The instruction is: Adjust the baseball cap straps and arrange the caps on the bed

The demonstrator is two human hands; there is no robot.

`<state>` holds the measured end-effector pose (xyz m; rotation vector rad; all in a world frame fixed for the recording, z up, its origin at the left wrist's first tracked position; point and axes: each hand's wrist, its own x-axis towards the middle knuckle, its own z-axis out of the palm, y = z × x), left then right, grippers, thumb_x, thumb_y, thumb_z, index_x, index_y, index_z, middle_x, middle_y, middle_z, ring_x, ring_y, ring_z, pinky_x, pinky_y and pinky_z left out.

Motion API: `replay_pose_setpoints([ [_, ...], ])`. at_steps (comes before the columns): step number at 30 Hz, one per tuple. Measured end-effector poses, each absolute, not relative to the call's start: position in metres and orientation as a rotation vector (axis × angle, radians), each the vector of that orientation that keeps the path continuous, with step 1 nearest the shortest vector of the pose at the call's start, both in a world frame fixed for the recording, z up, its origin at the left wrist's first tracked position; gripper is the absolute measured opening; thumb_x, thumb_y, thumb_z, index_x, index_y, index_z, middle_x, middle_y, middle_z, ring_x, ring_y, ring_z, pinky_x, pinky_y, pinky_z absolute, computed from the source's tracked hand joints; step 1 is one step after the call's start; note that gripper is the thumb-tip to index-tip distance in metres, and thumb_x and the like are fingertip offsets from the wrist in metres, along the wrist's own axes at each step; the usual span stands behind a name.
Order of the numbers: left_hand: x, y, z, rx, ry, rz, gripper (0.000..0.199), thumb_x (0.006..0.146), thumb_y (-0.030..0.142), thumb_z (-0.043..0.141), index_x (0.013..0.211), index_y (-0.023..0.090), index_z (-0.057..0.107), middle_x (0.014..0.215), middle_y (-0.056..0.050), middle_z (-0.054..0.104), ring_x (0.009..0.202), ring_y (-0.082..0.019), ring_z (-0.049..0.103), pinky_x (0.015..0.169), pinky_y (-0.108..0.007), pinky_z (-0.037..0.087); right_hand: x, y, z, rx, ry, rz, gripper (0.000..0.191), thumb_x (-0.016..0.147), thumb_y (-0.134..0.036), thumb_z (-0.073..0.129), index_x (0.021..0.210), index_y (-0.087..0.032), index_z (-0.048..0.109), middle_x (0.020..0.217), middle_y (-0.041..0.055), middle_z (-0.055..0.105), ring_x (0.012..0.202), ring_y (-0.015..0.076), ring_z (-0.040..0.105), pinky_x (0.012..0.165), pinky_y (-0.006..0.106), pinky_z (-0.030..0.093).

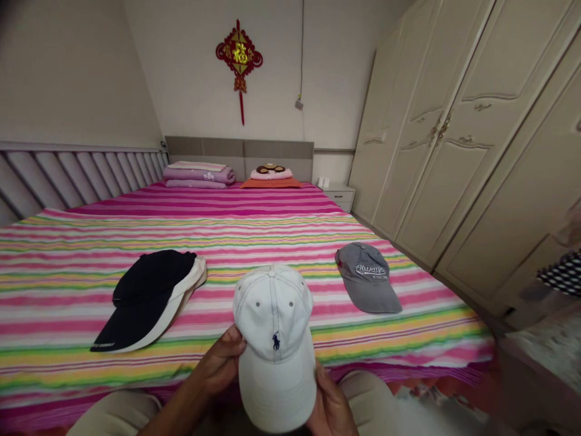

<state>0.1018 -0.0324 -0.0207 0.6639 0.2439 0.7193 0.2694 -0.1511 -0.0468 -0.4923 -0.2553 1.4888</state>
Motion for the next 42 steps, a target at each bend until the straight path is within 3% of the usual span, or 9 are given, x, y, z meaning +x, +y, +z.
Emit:
replay_pose_setpoints([
  [5,0.110,-0.024,-0.017,0.671,0.263,0.733,0.037,0.058,0.004,0.067,0.092,0.015,0.061,0.086,-0.005,0.069,0.087,-0.023,0.063,0.086,-0.035,0.043,0.271,-0.155,-0.052,-0.469,-0.291,1.485,0.041,0.062,-0.019,0.071,0.102,-0.023,0.065,0.106,0.0076,0.065,0.104,0.0239,0.056,0.098,0.038,0.034],
  [10,0.119,-0.020,-0.007,0.667,0.269,0.702,0.046,0.064,0.005,0.063,0.107,0.019,0.055,0.100,-0.007,0.065,0.093,-0.022,0.060,0.085,-0.036,0.043,0.285,-0.144,-0.046,-0.452,-0.289,1.451,0.048,0.065,-0.018,0.070,0.111,-0.025,0.059,0.105,0.0061,0.066,0.100,0.0218,0.059,0.094,0.036,0.039],
  [14,0.115,-0.019,-0.016,0.698,0.345,0.633,0.046,0.070,0.011,0.060,0.114,0.019,0.051,0.107,-0.010,0.061,0.094,-0.022,0.059,0.082,-0.036,0.043,0.310,-0.122,-0.042,-0.449,-0.315,1.399,0.041,0.066,-0.013,0.068,0.106,-0.023,0.062,0.099,0.0050,0.068,0.090,0.0168,0.063,0.084,0.028,0.047],
  [18,0.108,-0.017,-0.042,0.777,0.583,0.606,0.034,0.067,0.015,0.065,0.100,0.016,0.058,0.100,-0.010,0.062,0.091,-0.021,0.060,0.080,-0.034,0.044,0.346,-0.090,-0.035,-0.534,-0.330,1.309,0.033,0.069,-0.009,0.063,0.100,-0.022,0.063,0.091,0.0042,0.071,0.078,0.0152,0.065,0.071,0.025,0.052],
  [30,0.107,-0.015,-0.059,0.895,0.673,0.585,0.035,0.057,0.024,0.074,0.087,0.015,0.061,0.087,-0.009,0.065,0.084,-0.020,0.062,0.076,-0.033,0.045,0.399,-0.032,-0.042,-0.658,-0.188,1.209,0.024,0.075,-0.002,0.048,0.079,-0.020,0.064,0.071,0.0008,0.072,0.069,0.0139,0.066,0.068,0.028,0.053],
  [36,0.107,-0.015,-0.062,0.890,0.671,0.589,0.033,0.057,0.024,0.074,0.086,0.015,0.061,0.086,-0.008,0.066,0.083,-0.020,0.063,0.076,-0.032,0.046,0.395,-0.030,-0.025,-0.687,-0.201,1.174,0.025,0.071,-0.004,0.054,0.089,-0.019,0.062,0.080,0.0017,0.071,0.074,0.0153,0.064,0.070,0.030,0.051],
  [42,0.107,-0.016,-0.059,0.870,0.676,0.594,0.033,0.056,0.024,0.075,0.085,0.016,0.062,0.084,-0.007,0.066,0.082,-0.019,0.063,0.075,-0.030,0.046,0.403,-0.022,-0.024,-0.808,-0.098,1.120,0.018,0.078,-0.004,0.048,0.082,-0.017,0.060,0.070,-0.0011,0.068,0.065,0.0129,0.063,0.062,0.027,0.051],
])
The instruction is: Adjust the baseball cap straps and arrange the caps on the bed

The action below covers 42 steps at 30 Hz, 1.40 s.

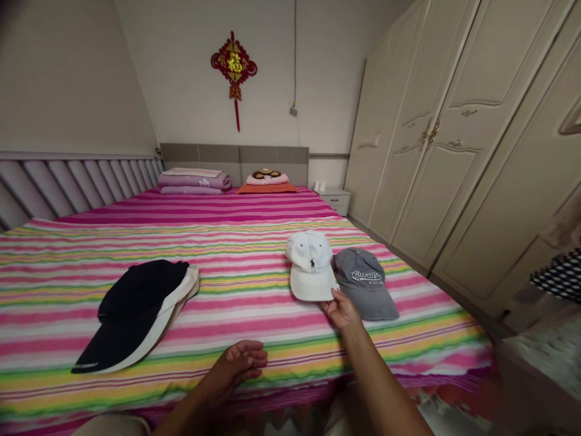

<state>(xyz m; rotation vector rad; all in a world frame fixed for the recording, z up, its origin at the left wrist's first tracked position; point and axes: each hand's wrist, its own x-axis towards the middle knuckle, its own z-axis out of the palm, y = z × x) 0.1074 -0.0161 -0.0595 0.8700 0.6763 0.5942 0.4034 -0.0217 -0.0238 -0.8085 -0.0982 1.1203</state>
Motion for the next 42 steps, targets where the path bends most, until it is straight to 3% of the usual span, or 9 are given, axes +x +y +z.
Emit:
replay_pose_setpoints([
  [4,0.107,-0.016,-0.063,0.875,0.672,0.596,0.032,0.058,0.024,0.074,0.086,0.016,0.062,0.086,-0.007,0.066,0.083,-0.019,0.063,0.075,-0.030,0.046,0.408,-0.027,-0.042,-0.946,0.030,1.079,0.009,0.084,-0.014,0.049,0.084,-0.012,0.057,0.071,-0.0011,0.062,0.058,0.0102,0.059,0.056,0.026,0.050],
  [8,0.106,-0.014,-0.068,0.886,0.650,0.588,0.031,0.059,0.024,0.073,0.088,0.016,0.062,0.087,-0.008,0.066,0.084,-0.020,0.063,0.077,-0.031,0.046,0.409,-0.033,-0.053,-0.999,0.079,1.016,0.013,0.085,-0.023,0.050,0.088,-0.012,0.057,0.078,0.0002,0.060,0.061,0.0097,0.058,0.055,0.026,0.050],
  [15,0.107,-0.015,-0.069,0.895,0.658,0.606,0.030,0.059,0.025,0.073,0.086,0.015,0.062,0.086,-0.009,0.067,0.084,-0.021,0.063,0.076,-0.032,0.045,0.389,-0.043,-0.055,-1.012,0.027,1.018,0.003,0.076,-0.014,0.057,0.078,-0.016,0.058,0.064,-0.0002,0.066,0.059,0.0139,0.063,0.058,0.029,0.054],
  [19,0.108,-0.016,-0.067,0.894,0.673,0.617,0.029,0.059,0.023,0.072,0.085,0.015,0.062,0.086,-0.010,0.066,0.082,-0.021,0.063,0.076,-0.033,0.045,0.380,-0.044,-0.054,-1.030,0.007,1.045,0.016,0.067,-0.005,0.060,0.076,-0.017,0.056,0.061,0.0016,0.068,0.057,0.0178,0.065,0.054,0.032,0.056],
  [25,0.109,-0.017,-0.065,0.889,0.678,0.627,0.030,0.057,0.024,0.073,0.083,0.014,0.063,0.085,-0.011,0.067,0.082,-0.022,0.063,0.078,-0.035,0.044,0.368,-0.048,-0.055,-0.981,0.010,0.816,0.016,0.065,-0.008,0.062,0.076,-0.017,0.054,0.055,-0.0054,0.065,0.049,0.0108,0.060,0.052,0.023,0.055],
  [32,0.110,-0.019,-0.063,0.908,0.703,0.632,0.032,0.057,0.027,0.073,0.084,0.014,0.062,0.086,-0.011,0.066,0.082,-0.022,0.063,0.079,-0.035,0.044,0.359,-0.050,-0.051,-0.979,0.006,0.747,0.013,0.066,-0.011,0.062,0.074,-0.017,0.054,0.051,-0.0070,0.064,0.045,0.0092,0.058,0.049,0.021,0.054],
  [37,0.111,-0.020,-0.062,0.894,0.733,0.640,0.029,0.057,0.025,0.073,0.082,0.015,0.063,0.084,-0.010,0.067,0.079,-0.020,0.064,0.076,-0.033,0.045,0.359,-0.053,-0.049,-1.047,-0.051,0.845,0.017,0.064,-0.019,0.067,0.077,-0.015,0.057,0.055,-0.0016,0.066,0.050,0.0140,0.063,0.050,0.024,0.055],
  [42,0.112,-0.020,-0.063,0.884,0.735,0.651,0.027,0.058,0.023,0.072,0.082,0.014,0.062,0.084,-0.010,0.067,0.079,-0.020,0.064,0.076,-0.033,0.045,0.356,-0.058,-0.049,-1.134,-0.151,0.947,0.022,0.055,-0.019,0.075,0.065,-0.009,0.058,0.049,0.0063,0.064,0.043,0.0157,0.060,0.042,0.024,0.051],
])
